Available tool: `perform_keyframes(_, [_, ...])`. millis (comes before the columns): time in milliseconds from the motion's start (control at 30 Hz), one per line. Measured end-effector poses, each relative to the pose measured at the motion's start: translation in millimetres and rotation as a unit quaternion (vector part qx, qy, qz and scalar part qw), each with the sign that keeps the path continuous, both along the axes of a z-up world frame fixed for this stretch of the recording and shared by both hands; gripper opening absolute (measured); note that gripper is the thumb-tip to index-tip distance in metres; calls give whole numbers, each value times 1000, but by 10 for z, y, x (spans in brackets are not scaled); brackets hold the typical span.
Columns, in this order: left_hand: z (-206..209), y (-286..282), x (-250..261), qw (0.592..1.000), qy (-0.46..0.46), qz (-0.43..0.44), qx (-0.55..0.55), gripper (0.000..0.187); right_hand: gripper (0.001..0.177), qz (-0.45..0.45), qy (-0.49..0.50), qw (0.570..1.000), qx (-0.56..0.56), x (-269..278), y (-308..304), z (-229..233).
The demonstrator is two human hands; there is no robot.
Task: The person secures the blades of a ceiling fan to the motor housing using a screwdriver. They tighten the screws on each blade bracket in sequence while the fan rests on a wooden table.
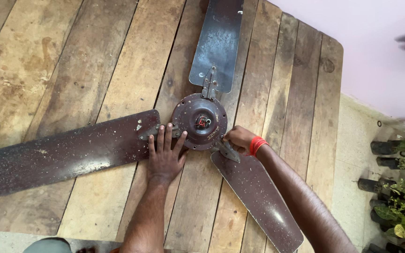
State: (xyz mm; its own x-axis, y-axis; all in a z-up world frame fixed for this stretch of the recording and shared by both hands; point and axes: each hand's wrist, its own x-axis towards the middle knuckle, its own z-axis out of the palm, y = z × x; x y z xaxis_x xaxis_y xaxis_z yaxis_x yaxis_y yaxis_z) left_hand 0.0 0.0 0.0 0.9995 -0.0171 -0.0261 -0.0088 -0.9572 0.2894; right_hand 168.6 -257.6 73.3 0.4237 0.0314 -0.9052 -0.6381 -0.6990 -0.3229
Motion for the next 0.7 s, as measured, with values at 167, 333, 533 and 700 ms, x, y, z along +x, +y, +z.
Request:
perform_keyframes(167, [9,0,2,1000,8,4,-10,84,34,351,-226,899,-132,-56,198,-25])
perform_keyframes(333, [-13,-13,-5,1000,-17,12,-9,84,29,484,-280,793,-241,-322,374,239])
perform_keyframes(533, [-31,-20,-11,999,-33,19,-16,83,17,643,-299,658,-252,-272,413,319])
perform_keyframes(700, [-21,-27,-13,999,-29,18,-14,82,17,741,-305,553,-228,-214,350,193])
